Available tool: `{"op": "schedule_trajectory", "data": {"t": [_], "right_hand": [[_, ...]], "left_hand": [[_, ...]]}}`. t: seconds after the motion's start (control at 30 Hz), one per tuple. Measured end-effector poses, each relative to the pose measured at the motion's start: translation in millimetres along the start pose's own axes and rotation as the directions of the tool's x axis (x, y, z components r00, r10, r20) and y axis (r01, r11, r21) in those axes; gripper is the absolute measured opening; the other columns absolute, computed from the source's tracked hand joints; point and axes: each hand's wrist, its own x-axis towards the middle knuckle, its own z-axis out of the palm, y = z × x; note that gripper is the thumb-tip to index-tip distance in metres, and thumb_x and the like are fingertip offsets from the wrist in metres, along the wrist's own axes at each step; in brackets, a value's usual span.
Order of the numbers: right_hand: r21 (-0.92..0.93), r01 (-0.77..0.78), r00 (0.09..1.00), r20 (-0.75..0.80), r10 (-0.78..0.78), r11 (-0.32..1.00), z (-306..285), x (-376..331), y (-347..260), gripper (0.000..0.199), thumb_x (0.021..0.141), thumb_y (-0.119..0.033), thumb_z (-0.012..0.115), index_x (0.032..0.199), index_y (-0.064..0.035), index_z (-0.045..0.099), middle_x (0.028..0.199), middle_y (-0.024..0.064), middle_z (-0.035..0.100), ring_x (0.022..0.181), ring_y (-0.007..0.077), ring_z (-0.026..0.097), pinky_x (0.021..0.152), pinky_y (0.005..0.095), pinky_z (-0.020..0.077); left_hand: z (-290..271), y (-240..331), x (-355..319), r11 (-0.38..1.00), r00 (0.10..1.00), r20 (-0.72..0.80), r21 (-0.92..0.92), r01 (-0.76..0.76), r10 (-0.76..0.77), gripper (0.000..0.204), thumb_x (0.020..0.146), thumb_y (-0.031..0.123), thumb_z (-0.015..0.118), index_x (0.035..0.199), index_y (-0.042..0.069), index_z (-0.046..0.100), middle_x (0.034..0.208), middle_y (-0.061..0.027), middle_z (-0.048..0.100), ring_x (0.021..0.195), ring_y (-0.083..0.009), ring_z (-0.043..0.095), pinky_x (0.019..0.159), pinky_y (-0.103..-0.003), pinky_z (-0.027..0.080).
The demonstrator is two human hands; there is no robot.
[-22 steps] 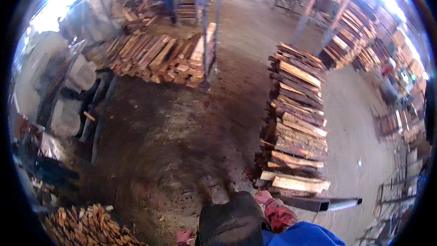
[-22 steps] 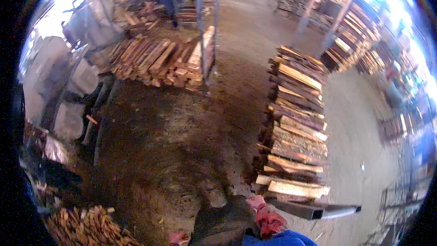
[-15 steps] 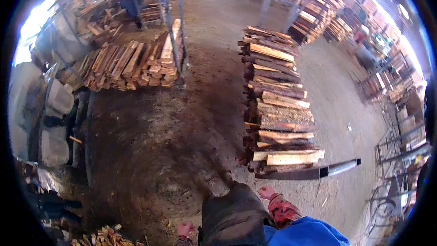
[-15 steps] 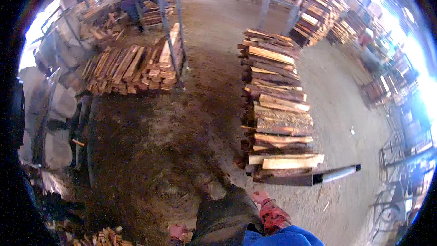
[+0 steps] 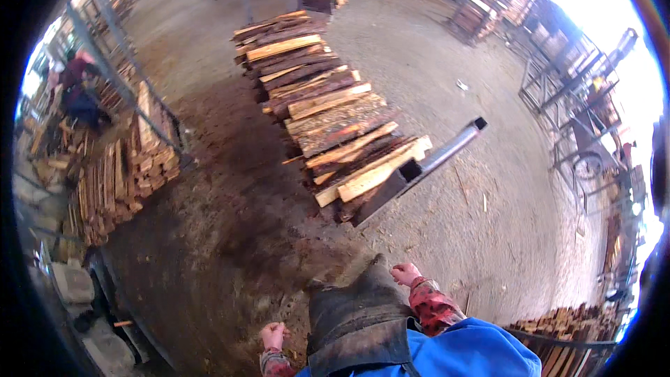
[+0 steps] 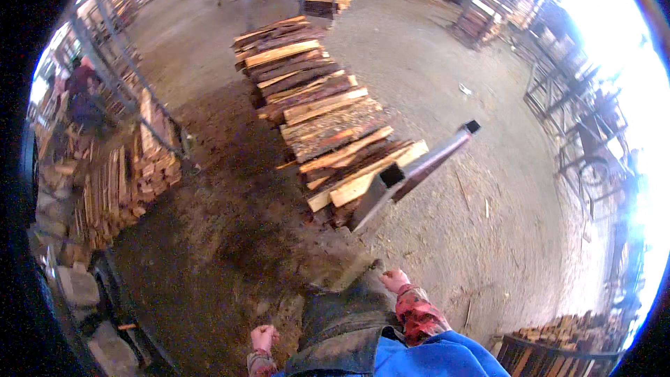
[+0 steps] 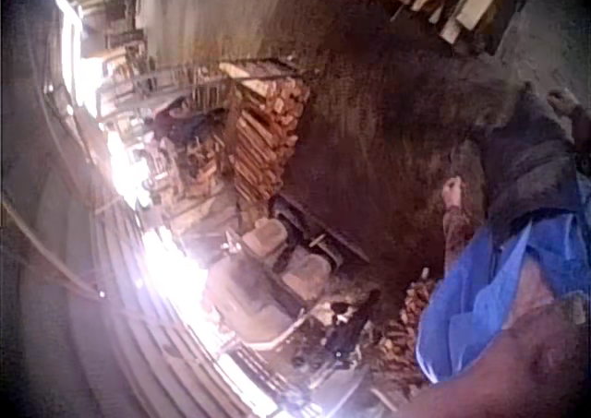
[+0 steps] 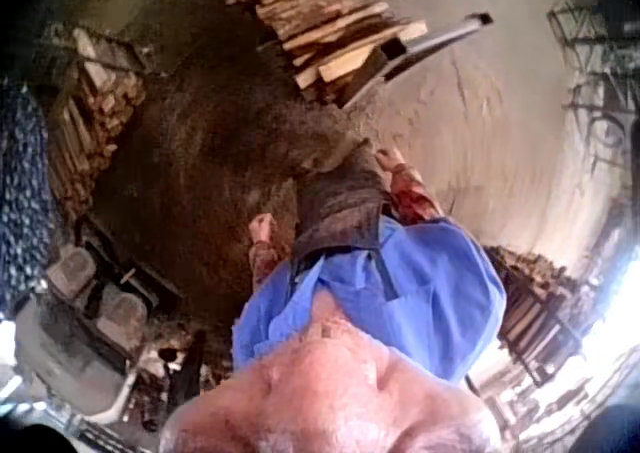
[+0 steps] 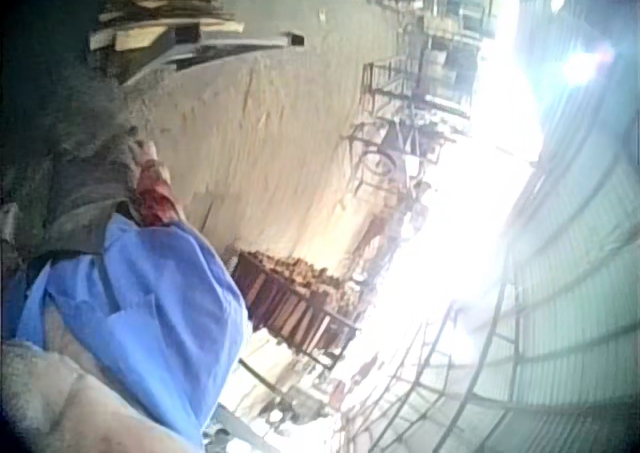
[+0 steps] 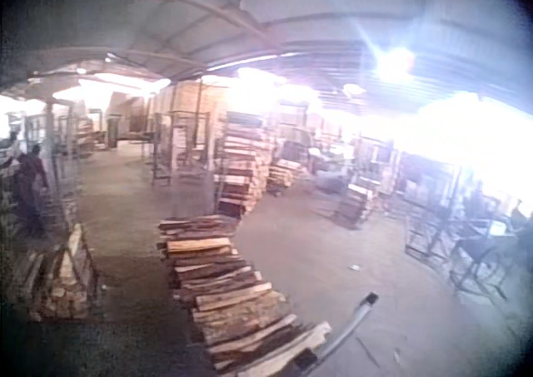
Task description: The person picks up processed wooden planks from a conveyor belt and stacks them onto a metal rack. The person handles the wood by hand, moving from the conveyor to the rack repeatedly.
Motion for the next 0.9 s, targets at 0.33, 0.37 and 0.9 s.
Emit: {"op": "schedule_trajectory", "data": {"t": [0.33, 0.37, 0.9], "right_hand": [[0.470, -0.172, 0.973, -0.058, 0.225, 0.866, -71, -33, 147, 0.035, 0.081, -0.020, 0.062, 0.107, 0.0027, 0.062, 0.082, 0.0110, 0.066, 0.068, 0.0184, 0.066, 0.055, 0.0306, 0.0546], [0.521, -0.198, 0.964, -0.050, 0.262, 0.830, -82, -36, 169, 0.034, 0.081, -0.020, 0.062, 0.106, 0.0033, 0.061, 0.081, 0.0113, 0.065, 0.067, 0.0196, 0.065, 0.055, 0.0313, 0.0547], [0.754, -0.250, 0.904, -0.043, 0.425, 0.607, -189, -29, 266, 0.030, 0.083, -0.016, 0.059, 0.106, 0.0038, 0.055, 0.082, 0.0136, 0.063, 0.068, 0.0250, 0.065, 0.056, 0.0366, 0.0553]], "left_hand": [[168, 91, -21, 0.954, 0.955, 0.246, 0.203, -0.218, 0.166, 0.025, 0.081, 0.012, 0.067, 0.098, -0.002, 0.055, 0.075, -0.0095, 0.064, 0.061, -0.0143, 0.062, 0.051, -0.027, 0.050], [198, 105, -30, 0.943, 0.938, 0.293, 0.215, -0.255, 0.187, 0.025, 0.081, 0.013, 0.067, 0.098, -0.002, 0.056, 0.075, -0.0090, 0.064, 0.063, -0.0141, 0.062, 0.053, -0.027, 0.051], [445, 206, -109, 0.747, 0.733, 0.540, 0.260, -0.612, 0.413, 0.028, 0.080, 0.019, 0.069, 0.098, 0.000, 0.059, 0.077, -0.0004, 0.061, 0.069, -0.0089, 0.057, 0.061, -0.025, 0.048]]}}
